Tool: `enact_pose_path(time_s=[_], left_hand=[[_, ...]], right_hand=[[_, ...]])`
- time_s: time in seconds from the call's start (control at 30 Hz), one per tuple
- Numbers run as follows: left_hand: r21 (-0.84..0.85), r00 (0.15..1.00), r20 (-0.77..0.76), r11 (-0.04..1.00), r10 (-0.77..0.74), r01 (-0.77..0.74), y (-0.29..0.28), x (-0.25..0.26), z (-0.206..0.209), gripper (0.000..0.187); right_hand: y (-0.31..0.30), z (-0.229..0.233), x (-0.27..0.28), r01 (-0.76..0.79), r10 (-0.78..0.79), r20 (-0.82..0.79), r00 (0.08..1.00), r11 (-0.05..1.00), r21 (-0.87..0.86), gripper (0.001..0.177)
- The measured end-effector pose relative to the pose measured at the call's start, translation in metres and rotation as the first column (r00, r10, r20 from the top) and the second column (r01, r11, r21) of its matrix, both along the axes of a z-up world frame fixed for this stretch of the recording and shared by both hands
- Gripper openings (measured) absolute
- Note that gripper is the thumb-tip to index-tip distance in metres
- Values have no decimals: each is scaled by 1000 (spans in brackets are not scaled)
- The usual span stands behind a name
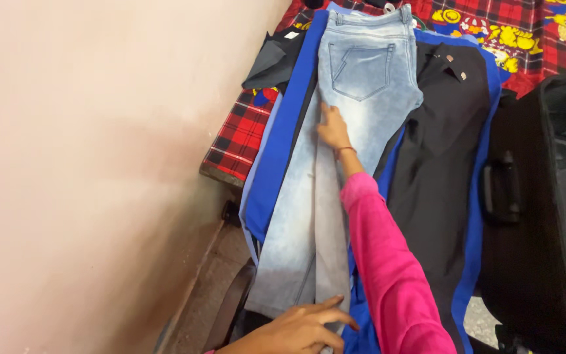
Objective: The person smoothes a pair of black trousers on a bed, takes a folded pair of light-blue jeans from a suitcase, unfolds the jeans, and buttons and zips the fly before closing the suitcase.
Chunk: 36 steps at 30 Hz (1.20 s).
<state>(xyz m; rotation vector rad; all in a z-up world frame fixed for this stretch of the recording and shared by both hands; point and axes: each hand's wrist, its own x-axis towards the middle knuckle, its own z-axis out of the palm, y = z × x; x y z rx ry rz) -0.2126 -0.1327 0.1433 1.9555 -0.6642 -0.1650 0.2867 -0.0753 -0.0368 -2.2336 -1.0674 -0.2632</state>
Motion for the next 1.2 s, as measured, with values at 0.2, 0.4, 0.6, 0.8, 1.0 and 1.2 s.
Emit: enact_pose_path(time_s=[0.2,0.4,0.6,0.8,1.0,1.2], left_hand=[[-78,997,-2,994,75,-75,-6,2,3,33],[-20,965,-159,977,209,-214,-13,5,13,63],[192,958,-211,969,196,-156,-24,5,-31,57],[340,923,-149,895,354,-288,-12,11,-67,47],[358,802,93,731,591,-580,10,53,-90,52],[401,711,2,650,704,-645,28,87,-101,51]], right_hand=[[-116,30,69,444,81,-682,727,703,556,40],[-307,76,90,490,48,-573,818,465,738,60],[-356,62,43,608,-199,-812,549,761,225,80],[-349,1,-34,652,31,-807,589,571,498,75],[-352,-13,-120,569,99,-831,548,684,456,50],[-334,19,-216,470,-58,-869,492,857,209,49]])
